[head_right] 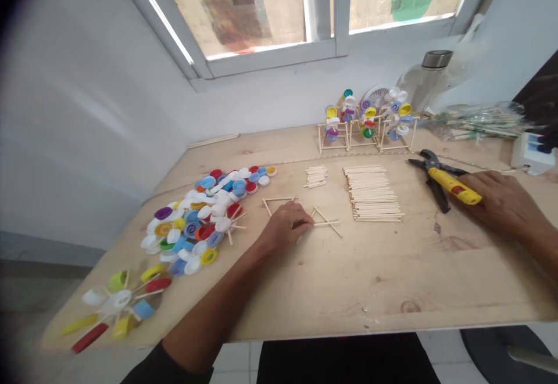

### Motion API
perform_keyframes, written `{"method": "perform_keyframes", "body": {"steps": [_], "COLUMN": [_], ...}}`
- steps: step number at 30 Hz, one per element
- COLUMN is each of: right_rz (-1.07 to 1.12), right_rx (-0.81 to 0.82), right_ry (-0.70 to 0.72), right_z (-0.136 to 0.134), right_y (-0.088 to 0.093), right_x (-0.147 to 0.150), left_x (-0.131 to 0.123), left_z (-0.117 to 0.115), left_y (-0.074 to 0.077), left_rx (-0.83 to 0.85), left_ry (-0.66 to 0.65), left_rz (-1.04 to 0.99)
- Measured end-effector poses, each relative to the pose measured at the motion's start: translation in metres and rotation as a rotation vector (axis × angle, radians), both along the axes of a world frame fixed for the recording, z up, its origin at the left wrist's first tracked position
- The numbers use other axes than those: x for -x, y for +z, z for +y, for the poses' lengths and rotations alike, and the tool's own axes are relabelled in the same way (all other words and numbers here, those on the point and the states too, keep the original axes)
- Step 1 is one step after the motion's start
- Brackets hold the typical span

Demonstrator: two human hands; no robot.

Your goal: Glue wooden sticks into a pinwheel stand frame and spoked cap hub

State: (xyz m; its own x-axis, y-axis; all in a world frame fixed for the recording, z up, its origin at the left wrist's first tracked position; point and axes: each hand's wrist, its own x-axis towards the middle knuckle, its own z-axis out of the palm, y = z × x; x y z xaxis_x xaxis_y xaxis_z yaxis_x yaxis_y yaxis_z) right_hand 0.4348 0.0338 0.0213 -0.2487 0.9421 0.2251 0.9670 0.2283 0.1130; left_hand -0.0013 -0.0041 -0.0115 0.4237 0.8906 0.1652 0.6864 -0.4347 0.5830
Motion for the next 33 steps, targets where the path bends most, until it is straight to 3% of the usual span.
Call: {"method": "perform_keyframes", "body": {"steps": [5,9,16,19,23,27,33], "right_rz": [0.074,0.128,-0.038,-0.111,-0.027,0.065,0.163], "right_rx": [0.125,0.134,0.048,-0.089,-0.368,-0.599,-0.613], "right_ry": [-0.092,-0.045,0.06,0.037,-0.005,0.093,0.254], "right_z": [0.008,0.011,-0.001,-0.013,-0.031,-0.041,-0.045], "right_y": [-0.014,-0.029,-0.029,-0.023,-0.013,-0.007,-0.005], "right_x": [-0.018,-0.03,-0.034,-0.03,-0.008,0.03,0.082], "left_x": [0.0,0.0,-0.001,-0.001,0.002,0.002,0.0], "left_z": [-0.001,-0.003,-0.005,-0.008,-0.01,-0.012,-0.015], "left_y": [0.0,0.0,0.004,0.008,0.01,0.011,0.012], "left_rx": [0.001,-0.017,-0.022,-0.014,0.002,0.01,0.008], "left_ry": [-0.002,0.002,-0.013,-0.044,-0.085,-0.098,-0.097], "left_rz": [0.015,0.021,0.025,0.042,0.071,0.103,0.124]}}
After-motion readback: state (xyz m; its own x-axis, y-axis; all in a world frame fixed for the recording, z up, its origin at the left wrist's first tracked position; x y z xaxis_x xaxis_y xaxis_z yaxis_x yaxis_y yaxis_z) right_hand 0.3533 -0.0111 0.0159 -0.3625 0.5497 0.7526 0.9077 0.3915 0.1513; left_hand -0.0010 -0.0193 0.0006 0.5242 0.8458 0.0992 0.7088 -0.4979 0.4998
